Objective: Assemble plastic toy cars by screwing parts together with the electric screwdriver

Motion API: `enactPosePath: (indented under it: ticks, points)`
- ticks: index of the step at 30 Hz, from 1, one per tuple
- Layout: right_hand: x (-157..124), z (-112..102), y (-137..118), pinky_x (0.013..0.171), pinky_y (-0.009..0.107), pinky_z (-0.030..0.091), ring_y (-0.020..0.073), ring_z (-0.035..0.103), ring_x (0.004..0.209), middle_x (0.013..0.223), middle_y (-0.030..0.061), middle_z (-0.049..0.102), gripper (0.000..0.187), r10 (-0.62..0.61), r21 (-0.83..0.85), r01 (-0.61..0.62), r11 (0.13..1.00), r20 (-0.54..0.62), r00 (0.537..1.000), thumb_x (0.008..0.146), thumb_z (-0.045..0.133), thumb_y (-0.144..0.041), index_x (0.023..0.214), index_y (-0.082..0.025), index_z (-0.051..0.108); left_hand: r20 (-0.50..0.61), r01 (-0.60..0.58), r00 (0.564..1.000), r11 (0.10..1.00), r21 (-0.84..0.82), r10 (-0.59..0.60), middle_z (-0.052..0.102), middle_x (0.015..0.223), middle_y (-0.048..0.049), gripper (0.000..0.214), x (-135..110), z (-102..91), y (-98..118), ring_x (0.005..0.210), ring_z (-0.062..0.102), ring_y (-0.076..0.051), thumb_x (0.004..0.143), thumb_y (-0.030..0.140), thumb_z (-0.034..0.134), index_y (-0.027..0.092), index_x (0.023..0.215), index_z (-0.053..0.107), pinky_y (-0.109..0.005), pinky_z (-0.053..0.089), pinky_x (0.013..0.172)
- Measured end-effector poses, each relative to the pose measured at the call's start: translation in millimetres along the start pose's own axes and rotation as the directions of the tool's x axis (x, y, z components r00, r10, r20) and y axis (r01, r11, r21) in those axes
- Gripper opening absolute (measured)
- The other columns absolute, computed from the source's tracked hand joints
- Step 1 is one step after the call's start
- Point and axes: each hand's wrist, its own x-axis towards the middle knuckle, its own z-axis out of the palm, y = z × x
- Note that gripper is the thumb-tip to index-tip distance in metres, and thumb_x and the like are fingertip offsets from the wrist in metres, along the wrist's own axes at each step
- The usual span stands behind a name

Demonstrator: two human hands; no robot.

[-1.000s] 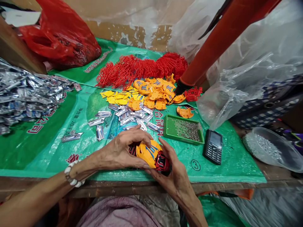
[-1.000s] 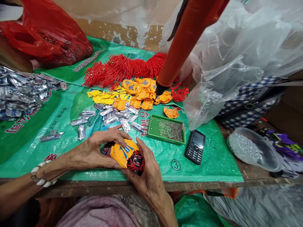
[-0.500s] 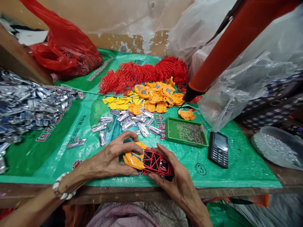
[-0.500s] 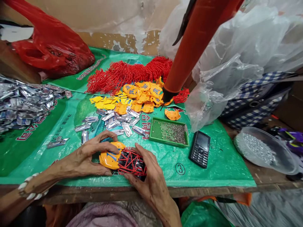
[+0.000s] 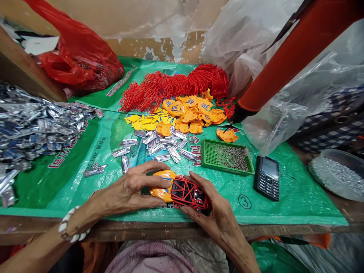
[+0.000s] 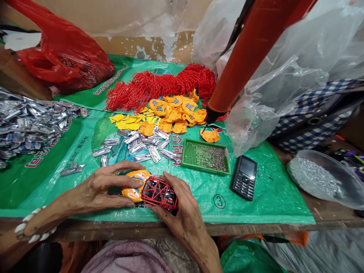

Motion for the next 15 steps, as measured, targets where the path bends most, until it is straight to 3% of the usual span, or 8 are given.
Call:
enactPosePath:
  ticks: [9, 15]
  points:
    - [-0.7, 0.5, 2.8, 0.098, 0.039, 0.056, 0.0229, 0.064, 0.116, 0.128, 0.0086, 0.066, 0.062, -0.057, -0.018, 0.057, 0.998, -0.037, 0.998, 0.083, 0.071, -0.036, 0.14, -0.027, 0.048, -0.021, -0.01, 1.0, 0.998, 0.062, 0.011, 0.049, 0.143, -0.0137, 0.034, -16.4, 12.1, -2.8, 0.13, 0.052, -0.025, 0.093, 0.025, 0.064, 0.025, 0.127, 0.06, -0.037, 0.052, 0.103]
    - [-0.8, -0.5, 3.3, 0.1, 0.041, 0.055, 0.0238, 0.064, 0.117, 0.129, 0.0095, 0.065, 0.061, -0.049, -0.045, 0.048, 0.998, -0.018, 0.999, 0.084, 0.07, -0.038, 0.139, -0.025, 0.049, -0.083, -0.068, 0.994, 0.995, 0.079, 0.074, 0.053, 0.134, -0.0165, 0.029, -13.3, 20.1, -4.0, 0.124, 0.056, -0.024, 0.093, 0.015, 0.062, 0.021, 0.121, 0.06, -0.036, 0.054, 0.098]
